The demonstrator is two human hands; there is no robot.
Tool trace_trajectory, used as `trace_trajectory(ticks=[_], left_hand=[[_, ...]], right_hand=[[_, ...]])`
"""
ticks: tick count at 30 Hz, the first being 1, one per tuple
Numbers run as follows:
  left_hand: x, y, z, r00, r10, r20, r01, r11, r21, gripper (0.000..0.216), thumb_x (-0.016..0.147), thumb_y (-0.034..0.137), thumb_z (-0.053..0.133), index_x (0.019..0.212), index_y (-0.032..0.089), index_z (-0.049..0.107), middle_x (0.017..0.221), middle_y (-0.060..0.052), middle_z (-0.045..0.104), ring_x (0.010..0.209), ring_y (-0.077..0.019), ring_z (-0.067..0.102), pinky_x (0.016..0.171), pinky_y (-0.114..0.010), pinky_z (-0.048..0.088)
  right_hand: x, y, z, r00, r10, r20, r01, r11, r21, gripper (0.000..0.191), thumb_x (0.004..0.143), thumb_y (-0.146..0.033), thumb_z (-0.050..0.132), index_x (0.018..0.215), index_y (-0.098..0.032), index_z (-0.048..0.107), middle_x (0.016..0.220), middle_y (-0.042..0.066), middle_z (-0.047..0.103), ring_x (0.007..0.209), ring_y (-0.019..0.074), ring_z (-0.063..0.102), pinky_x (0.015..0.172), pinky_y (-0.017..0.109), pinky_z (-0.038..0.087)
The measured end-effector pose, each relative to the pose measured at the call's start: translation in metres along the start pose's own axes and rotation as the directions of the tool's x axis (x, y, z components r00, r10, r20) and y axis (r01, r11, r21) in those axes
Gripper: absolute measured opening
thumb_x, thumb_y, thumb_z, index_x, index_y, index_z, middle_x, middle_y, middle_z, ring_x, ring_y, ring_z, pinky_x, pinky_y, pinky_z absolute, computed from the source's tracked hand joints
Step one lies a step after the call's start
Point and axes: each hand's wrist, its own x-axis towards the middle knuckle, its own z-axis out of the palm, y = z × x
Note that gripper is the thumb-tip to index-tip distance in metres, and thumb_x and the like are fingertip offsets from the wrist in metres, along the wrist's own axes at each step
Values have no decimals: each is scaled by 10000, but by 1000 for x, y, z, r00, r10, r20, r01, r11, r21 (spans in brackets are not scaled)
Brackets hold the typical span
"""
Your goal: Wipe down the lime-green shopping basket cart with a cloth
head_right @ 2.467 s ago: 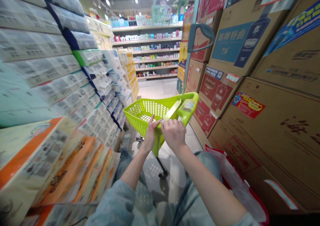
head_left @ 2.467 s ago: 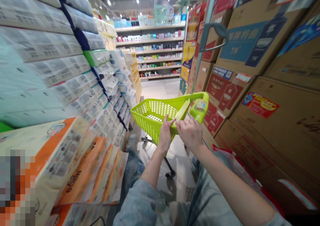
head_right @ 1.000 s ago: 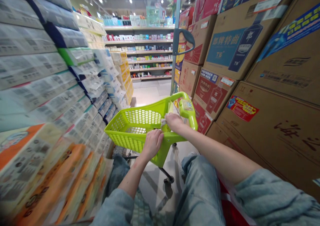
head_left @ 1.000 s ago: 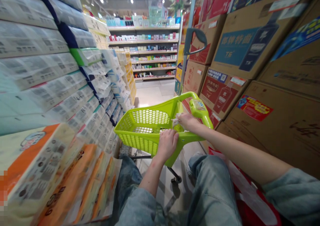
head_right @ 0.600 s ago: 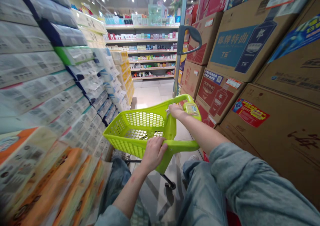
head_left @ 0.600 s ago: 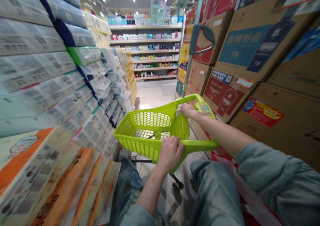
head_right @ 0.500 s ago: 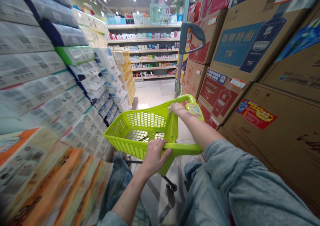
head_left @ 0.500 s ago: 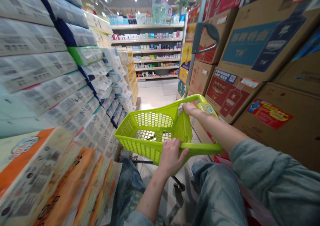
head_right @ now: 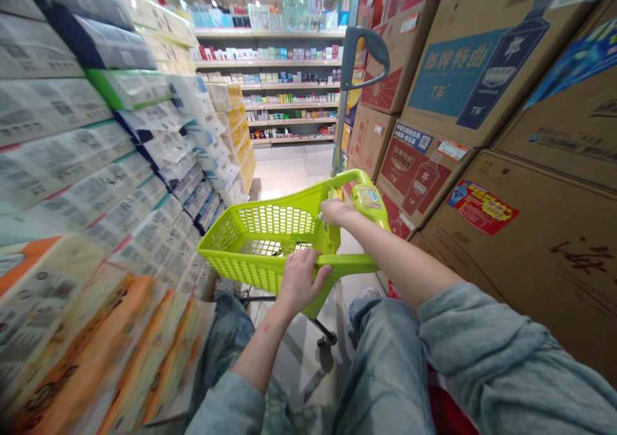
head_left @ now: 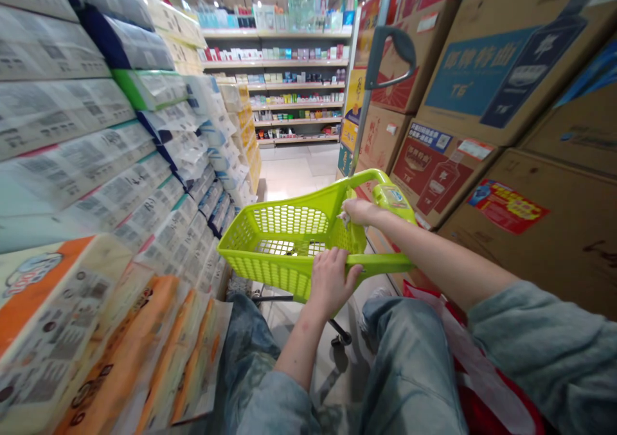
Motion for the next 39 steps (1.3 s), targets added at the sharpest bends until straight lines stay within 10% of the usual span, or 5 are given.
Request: trace_trajectory(ticks=[10, 15, 23, 39], left_hand=[[1, -31, 5, 987, 160, -33, -163, 975, -151, 388, 899, 362, 451, 1242, 185, 419, 1186, -87, 564, 1112, -200, 495, 964, -362, 368], [-8, -62, -1, 997, 55, -48, -52, 997, 61, 346, 902, 433, 433, 1135, 184, 490, 1086, -77, 584, 1058, -221, 500, 978, -396, 342], [0, -67, -4, 999, 40, 31, -46, 972, 229, 327, 910, 480, 383, 996, 191, 510, 944, -57, 573, 928, -212, 506, 853, -346, 376], [7, -50, 9, 998, 53, 21, -56, 975, 215, 316, 903, 410, 435, 1124, 191, 487, 1001, -70, 595, 962, -220, 532, 852, -362, 391]], right_hand=[[-60, -4, 19, 1000, -17, -16, 18, 999, 45, 236, 797, -172, 544, 991, -197, 677, 957, 60, 709, 828, 170, 645, 666, 202, 441], [-87, -5, 19, 987, 38, -154, -21, 994, 112, 285, 824, -182, 471, 1010, -201, 687, 1001, 88, 699, 897, 197, 636, 703, 217, 434], [-153, -28, 63, 704, 75, -706, 7, 994, 112, 380, 898, -260, 415, 1248, -208, 554, 1228, 98, 579, 1133, 247, 481, 992, 363, 351], [-127, -22, 121, 694, -57, -717, 21, 998, -59, 495, 933, -257, 369, 1423, -194, 340, 1428, 111, 399, 1349, 269, 257, 1133, 539, 108]])
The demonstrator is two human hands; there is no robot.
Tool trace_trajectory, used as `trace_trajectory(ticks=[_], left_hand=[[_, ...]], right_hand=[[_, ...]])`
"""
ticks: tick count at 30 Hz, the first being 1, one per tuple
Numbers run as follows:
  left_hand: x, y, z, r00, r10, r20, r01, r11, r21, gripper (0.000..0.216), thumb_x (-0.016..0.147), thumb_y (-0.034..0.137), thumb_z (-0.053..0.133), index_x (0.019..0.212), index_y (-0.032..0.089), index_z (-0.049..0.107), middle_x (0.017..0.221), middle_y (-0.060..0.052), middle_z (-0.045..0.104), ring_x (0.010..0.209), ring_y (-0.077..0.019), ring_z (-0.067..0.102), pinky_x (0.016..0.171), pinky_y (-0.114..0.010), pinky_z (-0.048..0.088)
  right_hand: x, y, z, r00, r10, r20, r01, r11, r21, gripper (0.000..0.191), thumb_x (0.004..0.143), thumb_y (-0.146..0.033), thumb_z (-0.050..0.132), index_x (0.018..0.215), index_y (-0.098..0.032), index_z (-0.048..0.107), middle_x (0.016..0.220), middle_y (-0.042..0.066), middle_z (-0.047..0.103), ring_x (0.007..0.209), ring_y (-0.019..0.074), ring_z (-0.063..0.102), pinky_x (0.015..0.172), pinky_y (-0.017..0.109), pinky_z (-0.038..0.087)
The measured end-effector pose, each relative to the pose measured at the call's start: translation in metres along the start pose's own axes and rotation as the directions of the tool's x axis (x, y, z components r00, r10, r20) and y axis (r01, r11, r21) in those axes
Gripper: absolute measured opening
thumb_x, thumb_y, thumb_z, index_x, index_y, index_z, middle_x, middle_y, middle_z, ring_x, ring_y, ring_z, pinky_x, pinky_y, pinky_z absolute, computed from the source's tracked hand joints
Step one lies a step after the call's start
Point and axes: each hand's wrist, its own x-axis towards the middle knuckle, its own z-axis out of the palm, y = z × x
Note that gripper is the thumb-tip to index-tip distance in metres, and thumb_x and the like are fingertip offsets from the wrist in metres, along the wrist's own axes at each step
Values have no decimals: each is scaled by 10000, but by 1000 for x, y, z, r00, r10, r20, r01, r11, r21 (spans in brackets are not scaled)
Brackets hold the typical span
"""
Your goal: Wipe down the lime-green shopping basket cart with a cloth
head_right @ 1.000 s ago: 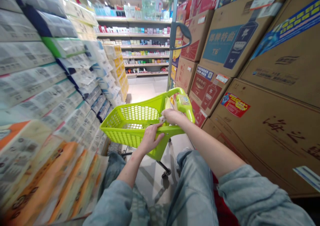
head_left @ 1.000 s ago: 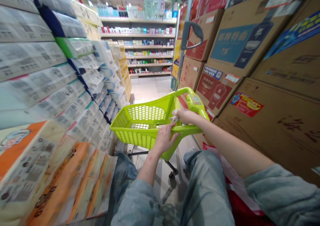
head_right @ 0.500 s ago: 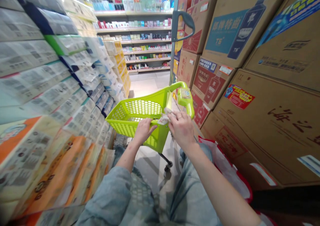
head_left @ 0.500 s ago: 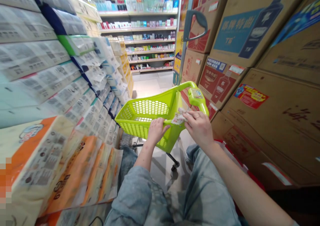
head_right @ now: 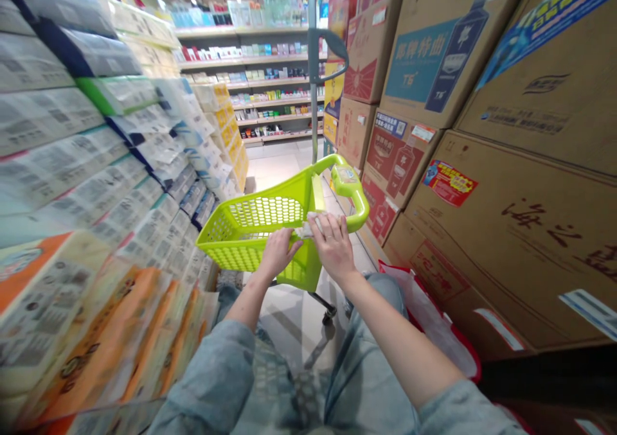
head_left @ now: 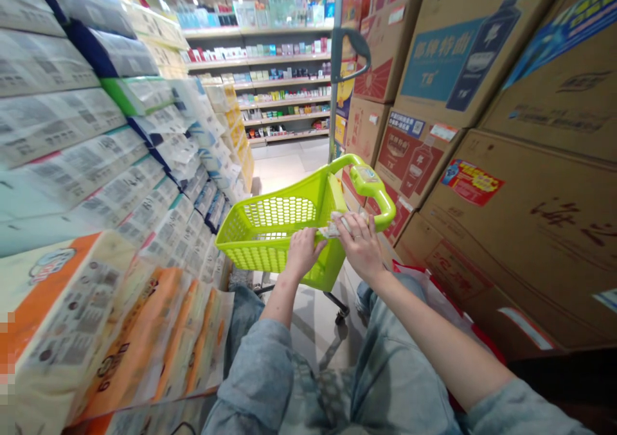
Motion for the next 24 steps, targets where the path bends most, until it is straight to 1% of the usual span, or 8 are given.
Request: trace_trajectory(ticks=[2, 4, 7, 10, 13, 15, 19, 24], left_hand=[[-1, -7, -2, 999, 36, 29, -35, 999, -31, 309, 904, 366, 440, 1162, 200, 475, 1032, -70, 596, 977, -216, 538, 864, -360, 398], [-2, -14, -4, 998, 38, 50, -36, 998, -46, 292, 902, 327, 444, 1164, 204, 482, 1040, -70, 599, 982, -216, 544, 864, -355, 405], [-1, -20, -3, 998, 7, 68, -5, 1000, -28, 250, 901, 308, 444, 1117, 200, 510, 1002, -73, 607, 965, -226, 554, 846, -356, 412], [0, -16, 1, 998, -16, 63, 16, 1000, 3, 238, 904, 313, 439, 1088, 184, 516, 977, -80, 606, 950, -235, 552, 832, -362, 409], [2, -7, 6, 998, -41, 45, 39, 999, 34, 230, 904, 297, 438, 1089, 177, 503, 995, -83, 599, 961, -233, 542, 838, -364, 396], [2, -2, 7, 997, -61, 46, 59, 997, 46, 214, 901, 289, 448, 1080, 184, 497, 1006, -78, 597, 976, -226, 535, 846, -360, 385], [2, 6, 5, 994, -89, 69, 86, 995, 48, 181, 907, 305, 443, 1045, 200, 496, 1008, -61, 598, 980, -213, 532, 835, -349, 371], [5, 9, 1, 988, -99, 119, 92, 994, 61, 213, 919, 346, 420, 1046, 196, 504, 1007, -60, 599, 981, -211, 528, 814, -332, 367]], right_hand=[[-3, 12, -1, 999, -50, -2, 50, 999, 7, 466, 936, -214, 357, 1400, -240, 381, 1418, 75, 426, 1339, 238, 290, 1142, 527, 84], [-5, 27, -6, 998, -48, -29, 49, 999, 8, 444, 935, -210, 373, 1373, -264, 421, 1395, 62, 458, 1321, 227, 324, 1140, 539, 55], [-8, 46, -15, 994, 60, -88, -60, 998, -1, 419, 927, -227, 410, 1339, -282, 464, 1369, 58, 483, 1305, 232, 345, 1128, 569, 53], [-12, 54, -16, 976, 176, -131, -177, 984, 3, 395, 922, -239, 417, 1304, -282, 506, 1366, 53, 476, 1305, 236, 334, 1127, 531, 138], [-16, 49, -5, 955, 253, -155, -250, 967, 41, 375, 922, -230, 407, 1267, -260, 551, 1352, 69, 477, 1292, 234, 333, 1105, 428, 251], [-18, 42, 5, 949, 262, -174, -252, 964, 80, 366, 923, -218, 401, 1245, -252, 572, 1329, 78, 491, 1272, 233, 347, 1084, 390, 290], [-20, 31, 24, 941, 238, -241, -193, 961, 196, 316, 919, -217, 421, 1162, -251, 620, 1265, 79, 526, 1206, 229, 393, 1045, 387, 347], [-31, 28, 54, 907, 295, -301, -151, 894, 423, 173, 878, -270, 497, 887, -235, 666, 1064, 78, 569, 1053, 225, 474, 945, 404, 443]])
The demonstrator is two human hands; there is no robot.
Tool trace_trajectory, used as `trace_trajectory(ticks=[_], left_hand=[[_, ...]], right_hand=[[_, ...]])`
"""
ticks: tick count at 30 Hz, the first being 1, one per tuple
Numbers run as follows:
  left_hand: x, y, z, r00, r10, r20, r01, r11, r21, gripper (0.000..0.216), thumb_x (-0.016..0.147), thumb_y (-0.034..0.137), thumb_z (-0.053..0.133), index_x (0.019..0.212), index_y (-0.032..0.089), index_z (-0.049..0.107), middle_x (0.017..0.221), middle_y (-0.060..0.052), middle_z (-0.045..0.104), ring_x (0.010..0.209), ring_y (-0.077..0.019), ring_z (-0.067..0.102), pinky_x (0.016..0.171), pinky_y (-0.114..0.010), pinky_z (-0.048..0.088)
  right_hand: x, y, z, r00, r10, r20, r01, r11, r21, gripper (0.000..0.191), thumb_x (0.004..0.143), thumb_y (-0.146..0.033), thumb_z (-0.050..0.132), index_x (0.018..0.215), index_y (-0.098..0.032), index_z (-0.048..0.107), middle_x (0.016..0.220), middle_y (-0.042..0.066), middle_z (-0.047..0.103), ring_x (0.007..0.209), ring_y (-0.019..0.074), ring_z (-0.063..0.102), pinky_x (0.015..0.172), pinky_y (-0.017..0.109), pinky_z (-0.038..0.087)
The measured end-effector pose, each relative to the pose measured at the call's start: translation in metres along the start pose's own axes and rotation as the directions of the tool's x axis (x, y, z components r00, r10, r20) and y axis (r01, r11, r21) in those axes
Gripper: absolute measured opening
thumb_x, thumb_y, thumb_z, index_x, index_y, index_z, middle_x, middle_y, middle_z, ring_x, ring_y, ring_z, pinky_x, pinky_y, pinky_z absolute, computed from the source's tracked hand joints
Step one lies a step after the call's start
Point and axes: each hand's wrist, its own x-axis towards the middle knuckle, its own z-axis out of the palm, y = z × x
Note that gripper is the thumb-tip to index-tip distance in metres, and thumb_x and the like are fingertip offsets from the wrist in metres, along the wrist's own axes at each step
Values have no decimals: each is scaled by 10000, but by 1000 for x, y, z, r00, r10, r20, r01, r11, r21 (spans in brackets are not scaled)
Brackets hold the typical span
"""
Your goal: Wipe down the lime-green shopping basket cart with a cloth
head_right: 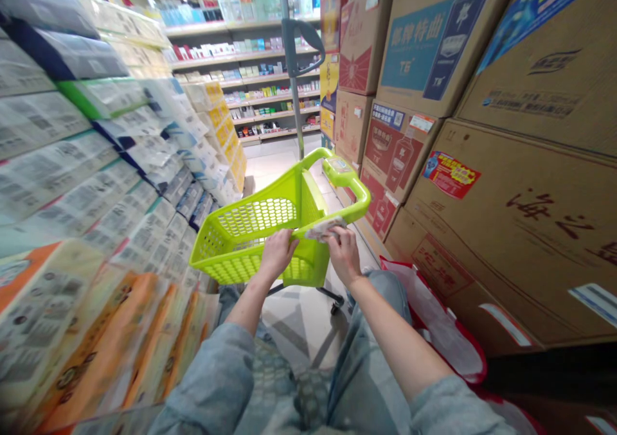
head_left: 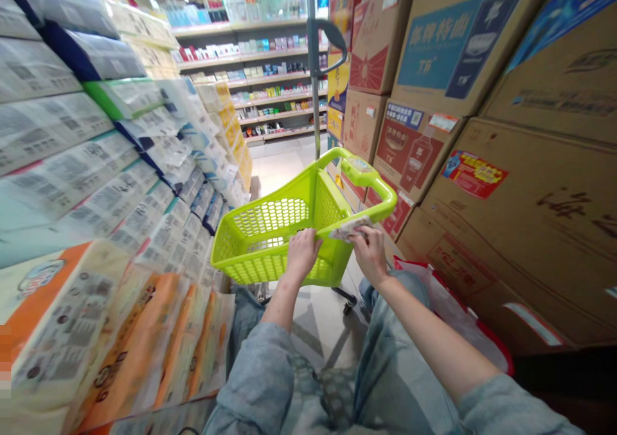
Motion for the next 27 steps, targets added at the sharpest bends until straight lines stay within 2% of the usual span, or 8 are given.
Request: trace_trajectory(ticks=[4, 8, 11, 14, 18, 21, 24, 27], left_hand=[[4, 2, -1, 999, 14, 30, -14, 1000, -5, 224, 920, 341, 412, 1048, 191, 519, 994, -69, 600, 973, -217, 528, 788, -327, 376], [4, 6, 1, 1000, 15, 0, -15, 1000, -7, 233, 915, 317, 412, 1076, 184, 518, 1031, -78, 597, 995, -221, 522, 818, -337, 382], [3, 10, 3, 1000, 11, -17, -11, 1000, -2, 240, 913, 310, 409, 1084, 180, 515, 1039, -81, 600, 999, -223, 524, 833, -343, 382], [2, 11, 4, 1000, 11, -22, -11, 1000, 2, 244, 913, 297, 402, 1094, 176, 512, 1059, -82, 602, 1003, -223, 527, 842, -342, 383], [4, 12, 6, 1000, 9, -24, -9, 1000, 7, 250, 912, 284, 397, 1117, 185, 500, 1068, -81, 599, 1017, -222, 527, 850, -342, 384], [6, 12, 7, 1000, 15, -25, -15, 1000, 5, 259, 898, 255, 405, 1126, 178, 499, 1061, -87, 598, 1001, -228, 531, 839, -351, 393], [8, 13, 8, 999, 25, -33, -25, 999, -19, 303, 872, 198, 409, 1162, 169, 491, 1051, -92, 600, 999, -235, 535, 846, -361, 400], [8, 14, 9, 998, 37, -52, -40, 997, -66, 384, 842, 141, 401, 1219, 176, 470, 1071, -90, 604, 1025, -236, 534, 885, -369, 398]], right_hand=[[-15, 0, 8, 983, 176, -52, -165, 971, 170, 192, 879, -269, 459, 965, -212, 621, 1126, 97, 486, 1097, 214, 479, 964, 407, 436], [-12, -19, 19, 916, 392, -83, -351, 885, 305, 260, 909, -334, 404, 1105, -200, 508, 1222, 130, 439, 1186, 222, 448, 998, 417, 388], [-11, -34, 39, 868, 493, -58, -430, 805, 409, 315, 936, -350, 310, 1178, -184, 426, 1228, 147, 460, 1178, 214, 456, 1000, 417, 366], [-27, -36, 66, 809, 582, -79, -499, 752, 432, 289, 933, -343, 295, 1133, -182, 427, 1192, 137, 468, 1100, 199, 486, 970, 407, 378], [-70, -24, 95, 755, 655, -34, -576, 687, 444, 246, 912, -334, 325, 1080, -189, 432, 1057, 88, 506, 997, 174, 511, 911, 362, 409], [-93, -15, 103, 739, 672, 44, -613, 645, 457, 243, 897, -349, 352, 1059, -189, 436, 953, 53, 515, 886, 155, 537, 838, 321, 441], [-90, -14, 99, 726, 684, 72, -639, 631, 440, 238, 899, -362, 354, 1048, -192, 431, 932, 50, 522, 870, 158, 547, 819, 321, 450], [-60, -17, 86, 754, 656, -8, -583, 675, 452, 251, 901, -348, 366, 1096, -197, 410, 1033, 83, 528, 971, 174, 544, 882, 352, 440]])
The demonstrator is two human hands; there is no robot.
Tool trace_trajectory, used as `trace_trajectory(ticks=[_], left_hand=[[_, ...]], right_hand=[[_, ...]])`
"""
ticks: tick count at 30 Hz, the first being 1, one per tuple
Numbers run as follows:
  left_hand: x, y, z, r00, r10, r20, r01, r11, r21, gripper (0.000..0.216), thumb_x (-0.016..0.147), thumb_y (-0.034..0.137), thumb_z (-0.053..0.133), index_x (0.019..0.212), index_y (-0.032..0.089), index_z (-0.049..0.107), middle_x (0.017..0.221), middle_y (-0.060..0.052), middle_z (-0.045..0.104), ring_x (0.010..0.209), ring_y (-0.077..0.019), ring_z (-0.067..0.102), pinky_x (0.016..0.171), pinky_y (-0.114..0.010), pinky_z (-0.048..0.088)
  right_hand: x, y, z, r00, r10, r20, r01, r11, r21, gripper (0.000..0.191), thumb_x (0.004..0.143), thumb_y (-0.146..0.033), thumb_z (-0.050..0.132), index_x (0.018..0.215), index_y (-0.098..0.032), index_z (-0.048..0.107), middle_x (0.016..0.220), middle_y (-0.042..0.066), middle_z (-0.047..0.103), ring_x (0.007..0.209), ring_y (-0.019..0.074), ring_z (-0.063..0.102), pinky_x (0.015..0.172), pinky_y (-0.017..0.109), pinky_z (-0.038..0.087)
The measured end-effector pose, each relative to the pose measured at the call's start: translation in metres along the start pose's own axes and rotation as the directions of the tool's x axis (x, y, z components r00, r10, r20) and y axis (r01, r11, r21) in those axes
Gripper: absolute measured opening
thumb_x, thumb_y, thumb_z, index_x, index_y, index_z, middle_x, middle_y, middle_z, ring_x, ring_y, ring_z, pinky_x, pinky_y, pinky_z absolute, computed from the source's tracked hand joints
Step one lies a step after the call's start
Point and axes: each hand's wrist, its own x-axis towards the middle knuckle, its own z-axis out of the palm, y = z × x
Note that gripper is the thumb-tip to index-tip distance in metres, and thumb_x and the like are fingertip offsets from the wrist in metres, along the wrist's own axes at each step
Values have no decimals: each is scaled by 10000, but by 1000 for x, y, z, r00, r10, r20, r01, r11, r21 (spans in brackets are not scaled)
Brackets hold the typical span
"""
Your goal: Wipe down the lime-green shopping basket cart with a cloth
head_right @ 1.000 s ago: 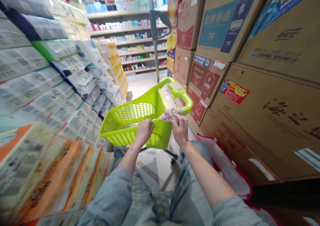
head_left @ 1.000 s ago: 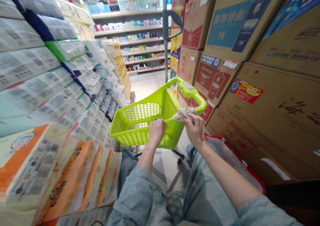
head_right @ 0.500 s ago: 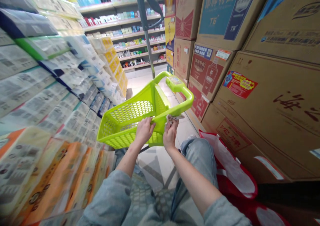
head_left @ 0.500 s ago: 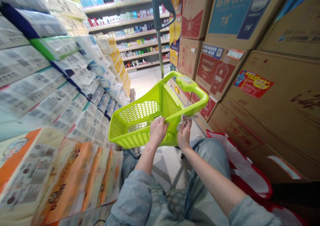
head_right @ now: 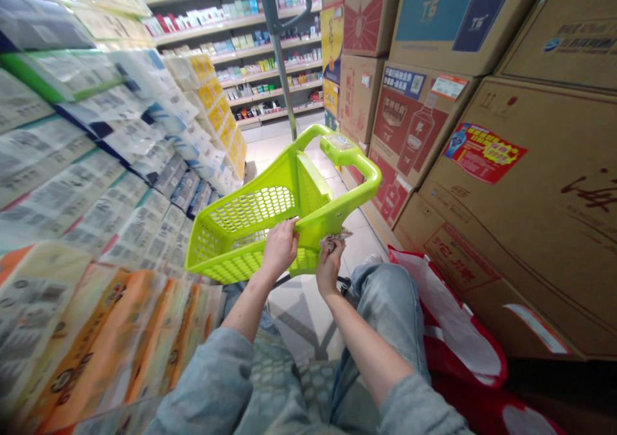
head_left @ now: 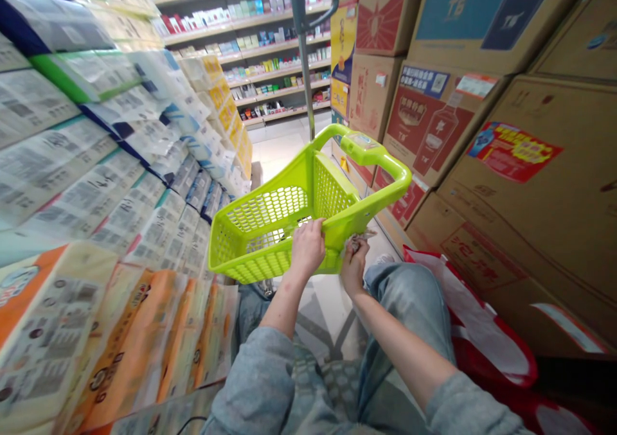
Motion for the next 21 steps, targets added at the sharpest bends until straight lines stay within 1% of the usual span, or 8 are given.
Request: trace_trajectory(ticks=[3, 6, 10, 13, 15, 17, 19, 21], left_hand=[[1, 0, 1, 1000, 21, -14, -22, 997, -69, 467, 803, 116, 421, 1268, 155, 433, 1127, -107, 595, 1047, -242, 537, 907, -380, 405], [2, -3, 4, 999, 35, -32, -39, 990, -139, 482, 789, 148, 458, 1269, 122, 422, 1146, -132, 589, 1055, -250, 543, 919, -394, 414], [4, -6, 9, 997, 58, -41, -65, 983, -174, 430, 793, 178, 475, 1218, 115, 459, 1165, -136, 583, 1088, -259, 531, 938, -407, 414], [5, -6, 8, 998, 58, -34, -64, 980, -189, 447, 785, 166, 482, 1229, 115, 455, 1206, -138, 566, 1109, -259, 521, 959, -412, 406], [5, -8, 5, 997, 72, -23, -75, 977, -202, 459, 786, 156, 483, 1243, 122, 450, 1224, -132, 559, 1128, -249, 511, 981, -402, 396], [3, -14, -1, 994, 109, -4, -107, 971, -212, 473, 805, 151, 468, 1277, 146, 436, 1243, -114, 552, 1147, -228, 500, 994, -375, 389], [-2, -24, -7, 991, 134, 30, -126, 973, -192, 490, 835, 164, 446, 1323, 184, 409, 1251, -93, 549, 1140, -212, 505, 976, -353, 400], [-10, -38, -12, 993, 95, 67, -86, 989, -124, 485, 857, 191, 433, 1341, 206, 401, 1217, -86, 569, 1099, -216, 528, 936, -354, 417]], right_hand=[[26, -27, 0, 994, -89, -71, 93, 994, 58, 328, 901, -333, 373, 1201, -199, 361, 1196, 130, 495, 1109, 184, 509, 956, 370, 414], [39, -34, -2, 992, -96, -79, 103, 990, 92, 455, 911, -342, 363, 1328, -192, 259, 1330, 158, 440, 1213, 188, 464, 993, 370, 399], [28, -4, -9, 998, 16, 54, -14, 999, -42, 509, 915, -378, 338, 1378, -181, 263, 1362, 150, 452, 1215, 212, 479, 985, 393, 410], [13, 29, -15, 964, 163, 209, -134, 980, -147, 504, 913, -388, 304, 1349, -136, 335, 1209, 156, 581, 1070, 228, 579, 886, 385, 472], [8, 45, -19, 940, 218, 264, -165, 964, -210, 489, 901, -373, 318, 1321, -132, 381, 1145, 144, 621, 1011, 224, 605, 856, 365, 484], [7, 52, -23, 929, 228, 293, -164, 960, -227, 483, 886, -370, 356, 1311, -146, 397, 1120, 126, 639, 959, 213, 624, 823, 349, 500], [9, 51, -28, 935, 191, 300, -142, 974, -176, 506, 871, -378, 408, 1325, -157, 371, 1126, 113, 644, 936, 205, 635, 800, 348, 513], [10, 42, -37, 955, 131, 264, -101, 987, -125, 527, 851, -387, 472, 1318, -164, 371, 1144, 112, 641, 956, 206, 634, 812, 363, 515]])
